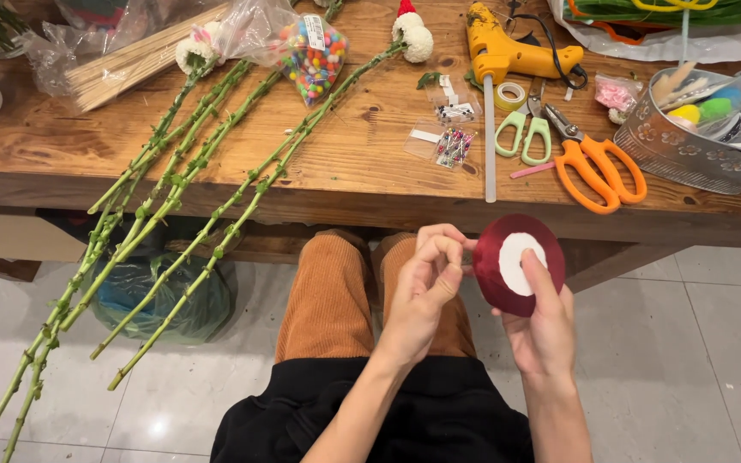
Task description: The person sits at a wooden workbench and decorates a small white snowman figurine. They cut a piece of red ribbon, wrap it around the snowman's neck as a scarf, and secure it using a hot glue gun. Finally, they trim the excess ribbon with scissors.
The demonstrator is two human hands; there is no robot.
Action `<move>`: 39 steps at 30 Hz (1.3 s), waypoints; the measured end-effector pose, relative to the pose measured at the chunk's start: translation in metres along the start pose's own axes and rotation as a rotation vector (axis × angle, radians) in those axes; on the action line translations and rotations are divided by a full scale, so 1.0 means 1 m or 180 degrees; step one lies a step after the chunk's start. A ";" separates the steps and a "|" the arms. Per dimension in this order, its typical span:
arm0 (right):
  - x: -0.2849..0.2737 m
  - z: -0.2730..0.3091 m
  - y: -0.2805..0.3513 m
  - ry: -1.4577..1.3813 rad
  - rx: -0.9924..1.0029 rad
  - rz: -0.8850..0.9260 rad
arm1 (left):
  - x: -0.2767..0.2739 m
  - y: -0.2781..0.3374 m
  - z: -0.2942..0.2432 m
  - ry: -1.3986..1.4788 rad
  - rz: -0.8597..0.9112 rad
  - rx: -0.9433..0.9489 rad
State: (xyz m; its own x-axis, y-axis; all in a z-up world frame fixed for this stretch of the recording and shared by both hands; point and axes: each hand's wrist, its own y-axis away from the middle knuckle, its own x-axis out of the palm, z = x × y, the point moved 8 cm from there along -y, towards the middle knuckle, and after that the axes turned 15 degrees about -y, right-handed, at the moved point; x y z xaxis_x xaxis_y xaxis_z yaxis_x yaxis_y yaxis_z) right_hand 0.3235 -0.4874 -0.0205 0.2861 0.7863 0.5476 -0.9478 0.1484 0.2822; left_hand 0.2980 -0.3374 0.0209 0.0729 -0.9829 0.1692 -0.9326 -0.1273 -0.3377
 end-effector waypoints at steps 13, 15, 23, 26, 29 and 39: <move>-0.002 -0.062 -0.022 -0.2103 0.1865 0.1043 | 0.011 0.003 0.013 0.2019 0.0233 -0.0404; -0.002 -0.066 -0.022 -0.2224 0.1945 0.1065 | 0.010 0.003 0.012 0.2017 0.0233 -0.0441; -0.006 -0.079 -0.017 -0.2581 0.2347 0.1088 | -0.002 -0.001 0.015 0.2011 -0.0086 -0.0557; 0.012 -0.060 -0.003 -0.3376 0.2918 0.1748 | -0.039 -0.013 0.040 0.2517 -0.0536 -0.0603; 0.010 -0.056 -0.006 -0.3235 0.2557 0.1553 | -0.079 -0.016 0.028 0.1212 -0.0926 -0.0624; 0.004 -0.050 -0.012 -0.1731 0.1452 0.1472 | -0.067 -0.047 -0.012 -0.0112 -0.0063 -0.0430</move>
State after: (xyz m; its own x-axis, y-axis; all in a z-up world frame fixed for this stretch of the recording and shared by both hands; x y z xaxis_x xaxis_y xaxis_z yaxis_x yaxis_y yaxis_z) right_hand 0.3294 -0.4564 -0.0613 0.0220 0.2929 0.9559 -0.8699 -0.4657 0.1628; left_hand 0.3326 -0.2643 0.0371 0.1019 -0.9847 0.1413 -0.9697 -0.1300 -0.2066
